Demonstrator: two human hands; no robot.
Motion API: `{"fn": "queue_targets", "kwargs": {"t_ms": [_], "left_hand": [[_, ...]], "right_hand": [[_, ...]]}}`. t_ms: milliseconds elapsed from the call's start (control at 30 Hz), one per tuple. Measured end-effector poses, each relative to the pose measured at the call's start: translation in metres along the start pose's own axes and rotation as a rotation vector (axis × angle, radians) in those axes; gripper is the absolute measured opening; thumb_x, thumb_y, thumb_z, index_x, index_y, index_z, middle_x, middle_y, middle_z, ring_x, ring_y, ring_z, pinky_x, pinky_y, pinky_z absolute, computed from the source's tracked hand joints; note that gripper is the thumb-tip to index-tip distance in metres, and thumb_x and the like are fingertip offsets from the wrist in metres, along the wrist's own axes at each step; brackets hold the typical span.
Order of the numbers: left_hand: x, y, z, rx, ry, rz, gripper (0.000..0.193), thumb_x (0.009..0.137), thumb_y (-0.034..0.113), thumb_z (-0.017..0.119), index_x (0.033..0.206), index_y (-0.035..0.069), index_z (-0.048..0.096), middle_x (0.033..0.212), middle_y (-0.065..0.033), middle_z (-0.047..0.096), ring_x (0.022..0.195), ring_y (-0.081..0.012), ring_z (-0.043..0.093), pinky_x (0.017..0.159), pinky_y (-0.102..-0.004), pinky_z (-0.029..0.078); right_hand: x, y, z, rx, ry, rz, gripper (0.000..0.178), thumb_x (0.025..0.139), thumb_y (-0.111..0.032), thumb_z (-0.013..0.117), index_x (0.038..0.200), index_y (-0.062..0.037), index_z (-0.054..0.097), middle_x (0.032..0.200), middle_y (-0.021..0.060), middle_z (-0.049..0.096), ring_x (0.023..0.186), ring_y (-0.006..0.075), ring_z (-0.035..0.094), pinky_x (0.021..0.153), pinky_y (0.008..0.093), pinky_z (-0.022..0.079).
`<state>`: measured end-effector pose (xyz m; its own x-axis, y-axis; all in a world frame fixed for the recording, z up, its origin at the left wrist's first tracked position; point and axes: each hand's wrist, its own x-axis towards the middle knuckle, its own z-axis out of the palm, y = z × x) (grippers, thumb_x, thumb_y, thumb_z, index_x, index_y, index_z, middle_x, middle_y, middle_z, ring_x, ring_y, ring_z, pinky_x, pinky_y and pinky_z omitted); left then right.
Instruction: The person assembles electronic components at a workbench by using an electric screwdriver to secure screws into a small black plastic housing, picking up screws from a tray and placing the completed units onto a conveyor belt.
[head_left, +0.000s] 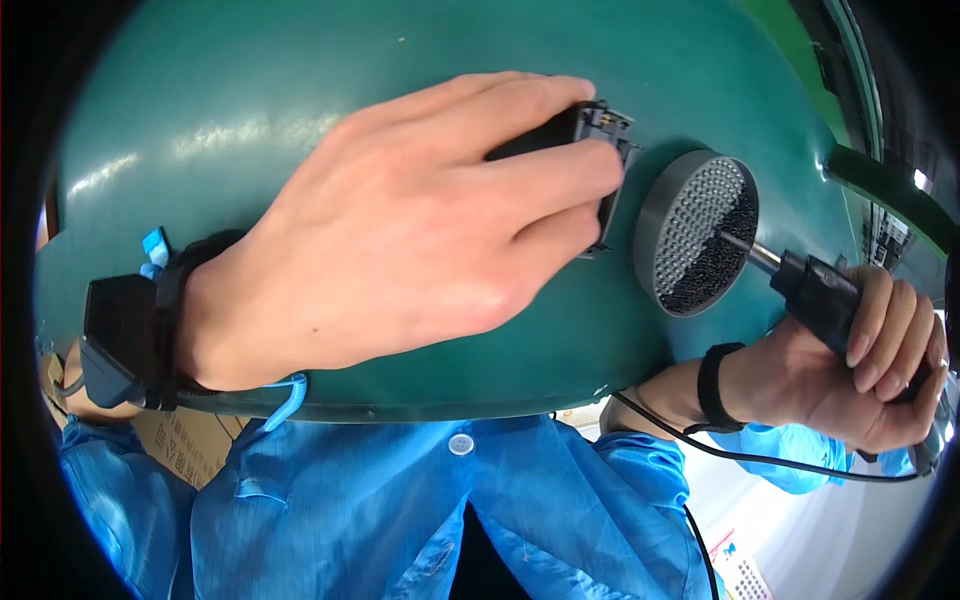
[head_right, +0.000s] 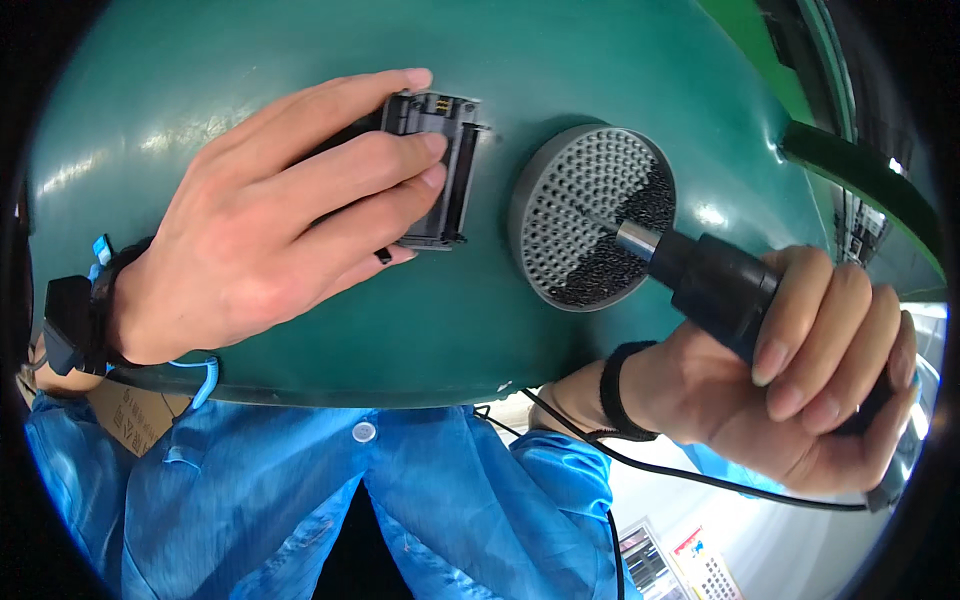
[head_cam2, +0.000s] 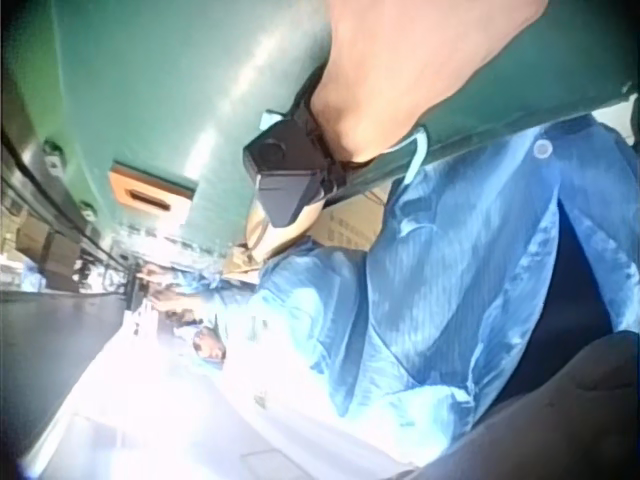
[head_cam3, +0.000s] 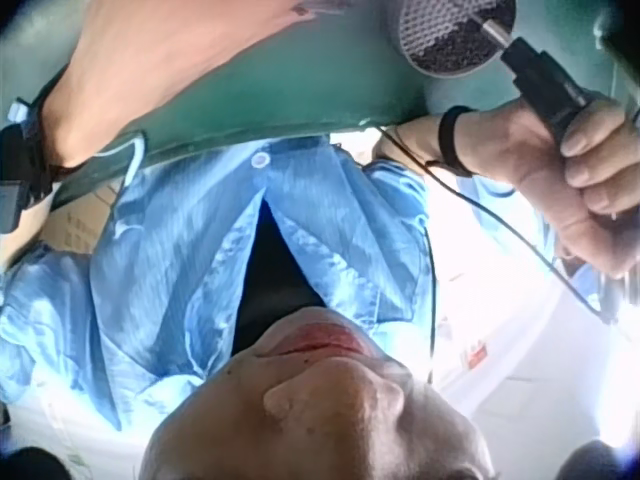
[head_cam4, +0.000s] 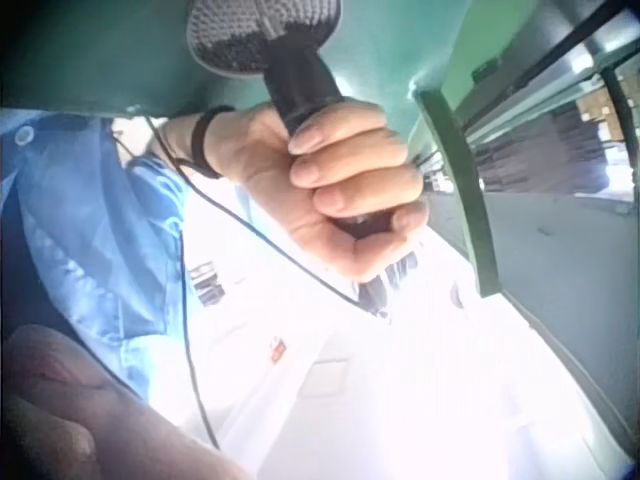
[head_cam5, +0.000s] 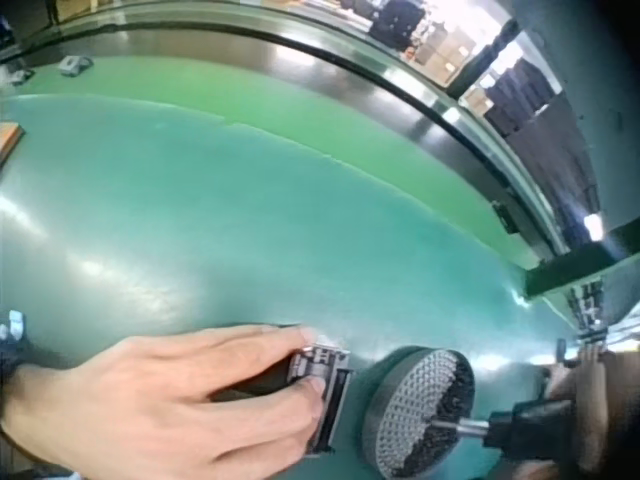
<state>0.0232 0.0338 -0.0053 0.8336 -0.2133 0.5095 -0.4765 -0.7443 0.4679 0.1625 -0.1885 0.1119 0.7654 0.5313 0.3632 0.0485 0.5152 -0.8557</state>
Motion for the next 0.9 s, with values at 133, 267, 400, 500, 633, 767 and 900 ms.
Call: {"fn": "queue_targets", "kwargs": {"t_ms": [133, 267, 400, 500, 633, 767, 900], "left_hand": [[-0.009, 0.002, 0.012, 0.015, 0.073, 0.007, 0.049, 0.055, 0.013, 0.079, 0.101, -0.002, 0.073, 0.113, -0.0109, 0.067, 0.119, -0.0374, 0.065, 0.086, -0.0432, 0.061], [-0.009, 0.001, 0.008, 0.019, 0.098, 0.013, 0.043, 0.057, 0.013, 0.078, 0.097, -0.002, 0.074, 0.110, -0.0101, 0.067, 0.116, -0.0359, 0.066, 0.085, -0.0423, 0.062], [-0.001, -0.001, 0.001, 0.102, 0.105, 0.035, 0.036, 0.060, 0.010, 0.078, 0.093, -0.001, 0.074, 0.108, -0.0084, 0.066, 0.114, -0.0342, 0.067, 0.086, -0.0415, 0.062], [-0.003, 0.000, 0.006, 0.129, 0.128, 0.033, 0.032, 0.062, 0.009, 0.077, 0.093, 0.000, 0.075, 0.107, -0.0072, 0.066, 0.114, -0.0331, 0.067, 0.087, -0.0408, 0.062], [-0.005, 0.003, 0.006, 0.132, 0.128, 0.015, 0.031, 0.062, 0.008, 0.077, 0.092, 0.000, 0.075, 0.106, -0.0061, 0.066, 0.113, -0.0323, 0.068, 0.086, -0.0402, 0.062], [-0.005, 0.003, 0.004, 0.124, 0.117, -0.006, 0.030, 0.062, 0.009, 0.076, 0.091, 0.001, 0.074, 0.106, -0.0053, 0.066, 0.113, -0.0319, 0.068, 0.087, -0.0397, 0.062], [-0.005, 0.003, 0.002, 0.124, 0.121, -0.015, 0.028, 0.062, 0.011, 0.075, 0.089, 0.002, 0.074, 0.105, -0.0047, 0.065, 0.113, -0.0316, 0.067, 0.087, -0.0392, 0.062]], "right_hand": [[-0.028, -0.001, 0.008, -0.034, -0.104, 0.073, 0.020, 0.095, -0.023, 0.061, 0.096, -0.0061, 0.051, 0.063, 0.0013, 0.053, 0.053, 0.0107, 0.051, 0.056, 0.0257, 0.047], [-0.034, 0.026, 0.023, -0.083, -0.185, 0.004, 0.020, 0.095, -0.023, 0.061, 0.096, -0.0063, 0.050, 0.062, 0.0014, 0.053, 0.053, 0.0109, 0.051, 0.055, 0.0260, 0.047], [-0.033, 0.038, 0.033, -0.119, -0.215, -0.028, 0.020, 0.096, -0.023, 0.061, 0.097, -0.0064, 0.050, 0.062, 0.0015, 0.053, 0.052, 0.0112, 0.050, 0.055, 0.0263, 0.046], [-0.032, 0.042, 0.036, -0.132, -0.232, -0.047, 0.020, 0.096, -0.023, 0.060, 0.097, -0.0066, 0.049, 0.062, 0.0016, 0.052, 0.052, 0.0114, 0.050, 0.054, 0.0265, 0.046], [-0.033, 0.047, 0.037, -0.134, -0.254, -0.051, 0.020, 0.097, -0.023, 0.060, 0.097, -0.0067, 0.048, 0.062, 0.0016, 0.052, 0.051, 0.0117, 0.050, 0.053, 0.0268, 0.046], [-0.030, 0.051, 0.040, -0.142, -0.268, -0.055, 0.020, 0.097, -0.022, 0.060, 0.097, -0.0069, 0.048, 0.061, 0.0017, 0.052, 0.051, 0.0120, 0.049, 0.053, 0.0271, 0.046], [-0.029, 0.053, 0.043, -0.146, -0.277, -0.060, 0.020, 0.098, -0.022, 0.059, 0.098, -0.0071, 0.047, 0.061, 0.0018, 0.051, 0.050, 0.0123, 0.049, 0.052, 0.0274, 0.046]]}}
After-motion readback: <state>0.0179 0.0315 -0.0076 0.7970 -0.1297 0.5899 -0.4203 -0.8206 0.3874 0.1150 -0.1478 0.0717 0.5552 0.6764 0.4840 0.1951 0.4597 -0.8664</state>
